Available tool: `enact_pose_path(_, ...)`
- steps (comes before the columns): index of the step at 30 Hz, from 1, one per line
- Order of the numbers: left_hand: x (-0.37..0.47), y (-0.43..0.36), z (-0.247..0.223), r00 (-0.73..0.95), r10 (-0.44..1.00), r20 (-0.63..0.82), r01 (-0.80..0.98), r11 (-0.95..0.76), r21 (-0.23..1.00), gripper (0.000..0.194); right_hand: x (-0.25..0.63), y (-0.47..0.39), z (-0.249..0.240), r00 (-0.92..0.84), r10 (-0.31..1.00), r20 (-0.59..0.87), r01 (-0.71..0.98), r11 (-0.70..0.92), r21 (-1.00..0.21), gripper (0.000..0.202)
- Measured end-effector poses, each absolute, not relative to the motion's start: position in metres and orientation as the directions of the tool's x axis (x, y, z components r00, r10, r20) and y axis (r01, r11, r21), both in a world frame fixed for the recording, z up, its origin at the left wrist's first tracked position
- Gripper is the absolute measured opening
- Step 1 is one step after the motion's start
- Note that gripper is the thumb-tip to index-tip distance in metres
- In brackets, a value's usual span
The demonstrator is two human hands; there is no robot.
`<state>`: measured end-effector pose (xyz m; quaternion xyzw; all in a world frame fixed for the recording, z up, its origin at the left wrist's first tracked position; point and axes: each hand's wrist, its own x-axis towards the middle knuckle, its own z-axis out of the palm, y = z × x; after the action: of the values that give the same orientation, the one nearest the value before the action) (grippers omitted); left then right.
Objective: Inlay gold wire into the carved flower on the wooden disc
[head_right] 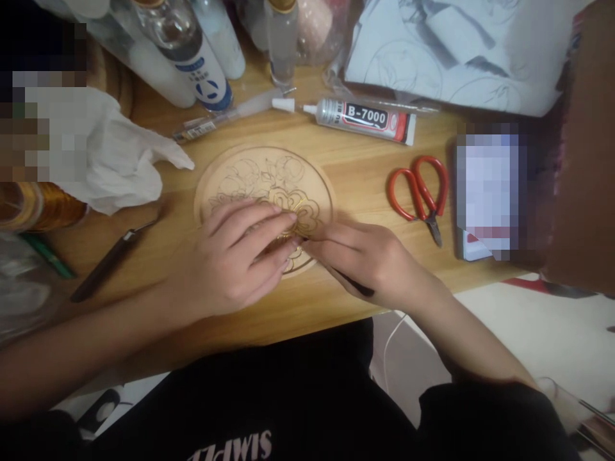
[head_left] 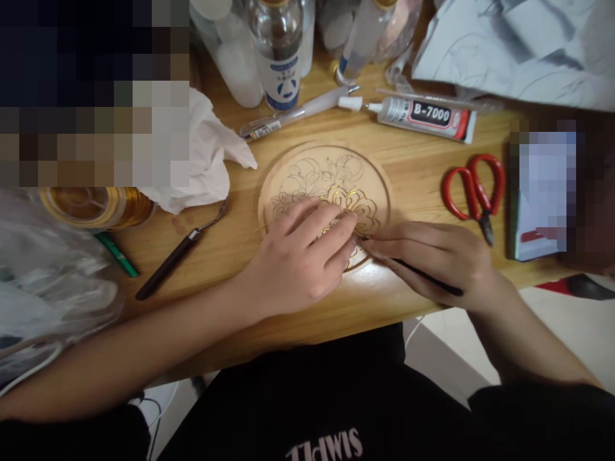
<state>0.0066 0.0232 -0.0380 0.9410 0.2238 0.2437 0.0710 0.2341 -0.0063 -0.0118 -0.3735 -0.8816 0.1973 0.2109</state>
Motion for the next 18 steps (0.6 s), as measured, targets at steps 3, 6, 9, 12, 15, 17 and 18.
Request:
enact_pose_path(3,0.0069,0.0234,-0.0384,0.780,0.461,0.423,0.392,-0.887,0.244,0.014,0.2381,-0.0021,-0.0115,-0.652,0.730,0.206,0.553,0.644,-0.529,0.021)
enact_pose_path(6,0.0073,0.0243,-0.0378,0.784,0.439,0.439,0.396,-0.898,0.191,0.013,0.2410,0.0013,-0.0114,-0.661,0.729,0.178,0.542,0.628,-0.559,0.020)
enact_pose_path(9,0.0081,0.0256,-0.0362,0.790,0.443,0.424,0.415,-0.895,0.161,0.012,0.2418,0.0026,-0.0116,-0.655,0.741,0.146,0.543,0.597,-0.591,0.020)
enact_pose_path(12,0.0091,0.0265,-0.0354,0.793,0.448,0.413,0.423,-0.893,0.155,0.012,0.2408,0.0009,-0.0128,-0.628,0.764,0.148,0.551,0.570,-0.610,0.019)
enact_pose_path(15,0.0094,0.0265,-0.0362,0.782,0.455,0.426,0.418,-0.890,0.183,0.010,0.2393,-0.0026,-0.0144,-0.590,0.789,0.171,0.575,0.559,-0.598,0.018)
enact_pose_path(17,0.0090,0.0261,-0.0367,0.784,0.457,0.420,0.411,-0.889,0.201,0.010,0.2384,-0.0045,-0.0149,-0.579,0.795,0.180,0.584,0.558,-0.590,0.018)
enact_pose_path(18,0.0087,0.0259,-0.0368,0.788,0.457,0.414,0.408,-0.890,0.205,0.011,0.2380,-0.0050,-0.0150,-0.578,0.796,0.181,0.585,0.559,-0.587,0.018)
